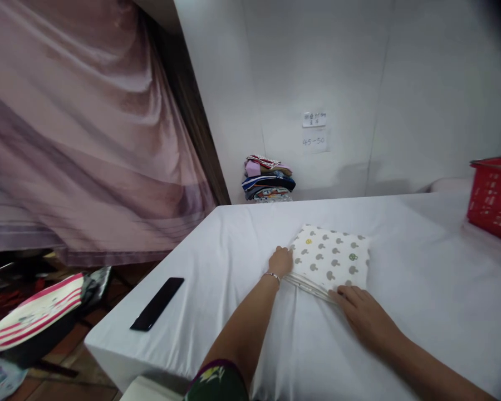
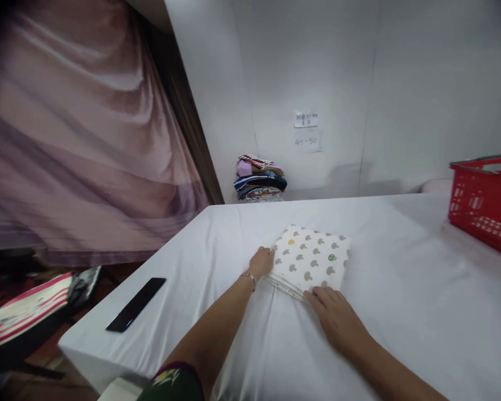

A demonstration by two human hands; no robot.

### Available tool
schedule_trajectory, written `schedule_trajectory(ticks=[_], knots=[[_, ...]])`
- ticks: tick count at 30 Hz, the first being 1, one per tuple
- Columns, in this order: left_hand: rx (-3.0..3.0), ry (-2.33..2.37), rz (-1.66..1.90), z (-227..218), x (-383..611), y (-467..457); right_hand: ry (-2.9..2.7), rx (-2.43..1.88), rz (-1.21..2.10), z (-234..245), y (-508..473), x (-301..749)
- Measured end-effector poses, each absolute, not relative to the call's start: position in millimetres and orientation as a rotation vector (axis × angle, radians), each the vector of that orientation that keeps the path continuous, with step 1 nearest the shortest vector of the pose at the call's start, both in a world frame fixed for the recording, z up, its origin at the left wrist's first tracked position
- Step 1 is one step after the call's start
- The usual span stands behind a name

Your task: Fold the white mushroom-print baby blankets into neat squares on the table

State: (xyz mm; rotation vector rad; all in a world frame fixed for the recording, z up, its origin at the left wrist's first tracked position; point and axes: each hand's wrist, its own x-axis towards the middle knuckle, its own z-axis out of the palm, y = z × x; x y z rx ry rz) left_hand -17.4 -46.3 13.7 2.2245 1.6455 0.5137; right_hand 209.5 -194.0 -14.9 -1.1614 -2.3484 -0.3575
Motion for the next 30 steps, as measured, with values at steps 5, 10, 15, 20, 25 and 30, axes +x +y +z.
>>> schedule_trajectory(ticks=[5,10,15,20,25,30], knots=[[2.159,1.839,0.365,23,-17,-39,-2.326,-1.209,-0.288,-5,-196,202],[2.421,1.817,0.486,34,3,-47,-2.244,-1.182,-0.228,-1,-199,201],[2.486,1.642,0.358,23,12,-50,-2.13,-1.067,0.052,5,-201,220],[2.437,1.642,0.36,18,9,-48,-1.554,-1.323,0.439,9,-170,261],[2.402,1.677,0.327,22,12,-51,-0.841,-1.576,1.007,16,-117,289],[2.378,1.659,0.354,22,12,-50,-0.769,-1.595,1.125,23,-67,297]])
